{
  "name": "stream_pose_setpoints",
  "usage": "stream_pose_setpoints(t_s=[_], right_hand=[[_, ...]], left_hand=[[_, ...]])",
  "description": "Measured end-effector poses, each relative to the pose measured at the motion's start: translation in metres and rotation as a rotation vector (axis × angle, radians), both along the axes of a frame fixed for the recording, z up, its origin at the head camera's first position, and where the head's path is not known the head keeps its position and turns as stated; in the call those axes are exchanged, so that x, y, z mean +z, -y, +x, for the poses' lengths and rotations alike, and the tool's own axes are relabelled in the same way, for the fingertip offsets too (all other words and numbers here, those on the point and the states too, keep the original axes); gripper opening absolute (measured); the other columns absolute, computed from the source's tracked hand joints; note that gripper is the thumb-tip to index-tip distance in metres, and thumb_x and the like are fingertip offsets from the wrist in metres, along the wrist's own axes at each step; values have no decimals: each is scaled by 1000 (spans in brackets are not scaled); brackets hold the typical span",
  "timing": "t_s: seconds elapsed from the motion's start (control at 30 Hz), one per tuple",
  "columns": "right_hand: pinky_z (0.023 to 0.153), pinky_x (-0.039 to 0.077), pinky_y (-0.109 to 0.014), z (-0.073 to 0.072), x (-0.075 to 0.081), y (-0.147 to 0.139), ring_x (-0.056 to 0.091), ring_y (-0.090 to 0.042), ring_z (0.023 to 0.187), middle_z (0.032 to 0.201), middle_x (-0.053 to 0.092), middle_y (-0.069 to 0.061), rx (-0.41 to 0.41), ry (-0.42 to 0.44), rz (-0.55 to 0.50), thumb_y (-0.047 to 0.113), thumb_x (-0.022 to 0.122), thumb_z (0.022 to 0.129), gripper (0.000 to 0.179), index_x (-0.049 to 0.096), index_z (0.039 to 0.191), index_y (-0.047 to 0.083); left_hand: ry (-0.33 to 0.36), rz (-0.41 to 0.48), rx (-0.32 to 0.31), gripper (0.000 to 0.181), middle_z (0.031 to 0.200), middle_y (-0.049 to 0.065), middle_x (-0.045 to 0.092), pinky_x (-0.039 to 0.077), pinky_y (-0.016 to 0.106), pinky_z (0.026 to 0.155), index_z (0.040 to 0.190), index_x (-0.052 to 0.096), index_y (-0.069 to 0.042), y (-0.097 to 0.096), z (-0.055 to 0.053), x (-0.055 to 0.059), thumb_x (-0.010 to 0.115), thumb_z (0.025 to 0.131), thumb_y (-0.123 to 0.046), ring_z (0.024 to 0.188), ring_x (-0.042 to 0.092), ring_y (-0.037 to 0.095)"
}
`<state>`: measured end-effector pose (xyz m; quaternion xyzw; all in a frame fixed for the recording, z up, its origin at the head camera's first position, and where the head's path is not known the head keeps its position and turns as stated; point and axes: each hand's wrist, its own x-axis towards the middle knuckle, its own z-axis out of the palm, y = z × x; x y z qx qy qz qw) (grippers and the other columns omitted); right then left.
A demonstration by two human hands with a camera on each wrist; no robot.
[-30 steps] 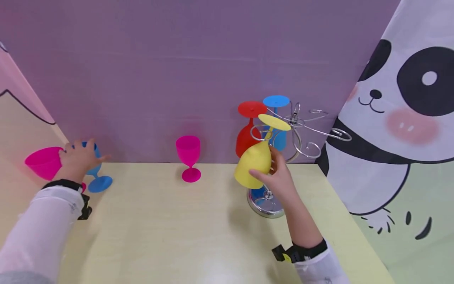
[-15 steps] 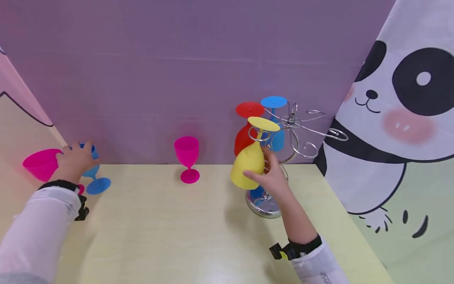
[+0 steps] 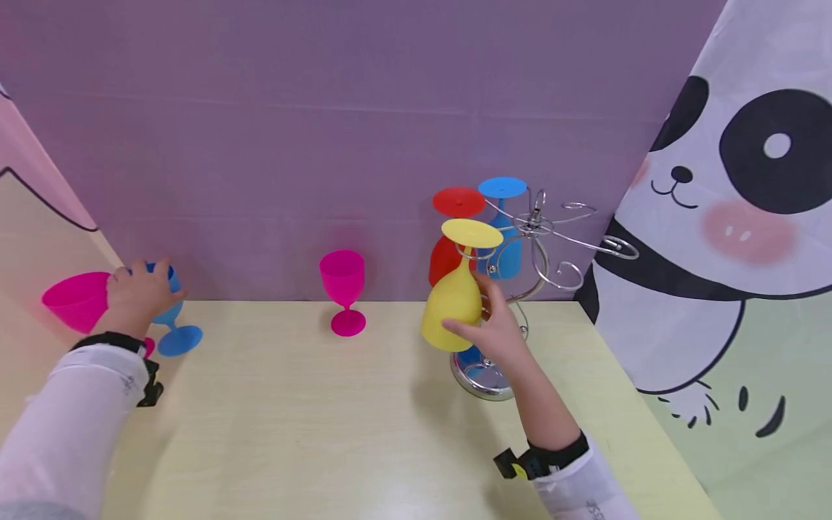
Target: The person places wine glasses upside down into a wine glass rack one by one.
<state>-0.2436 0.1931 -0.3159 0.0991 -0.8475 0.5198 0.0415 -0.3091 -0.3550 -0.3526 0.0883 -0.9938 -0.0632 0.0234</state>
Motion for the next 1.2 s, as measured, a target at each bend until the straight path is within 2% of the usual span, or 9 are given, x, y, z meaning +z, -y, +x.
stream_pose_setpoints(t_s=[0.53, 0.9, 1.2], right_hand=[[108, 37, -59, 3, -3, -1, 36, -41, 136, 149, 35, -15, 20, -78, 55, 19, 77, 82, 87, 24, 150, 11], [107, 36, -61, 10, -5, -4, 32, -41, 137, 151, 31, -16, 13, -77, 72, 16, 77, 82, 90, 21, 152, 12], [105, 39, -61, 12, -7, -11, 32, -41, 136, 152, 31, -15, -8, -101, 123, 17, 77, 82, 91, 21, 153, 15]], left_hand=[[-3, -22, -14, 72, 130, 48, 19, 17, 73, 107, 141, 17, 7, -3, 2, 0, 56, 94, -31, 122, 18, 69], [0, -52, -36, 72, 129, 49, 20, 20, 73, 105, 140, 17, 9, 1, 1, -3, 56, 94, -32, 120, 21, 70], [-6, -61, -32, 73, 129, 49, 21, 21, 72, 106, 140, 18, 9, -2, 3, -1, 57, 94, -31, 120, 21, 69]])
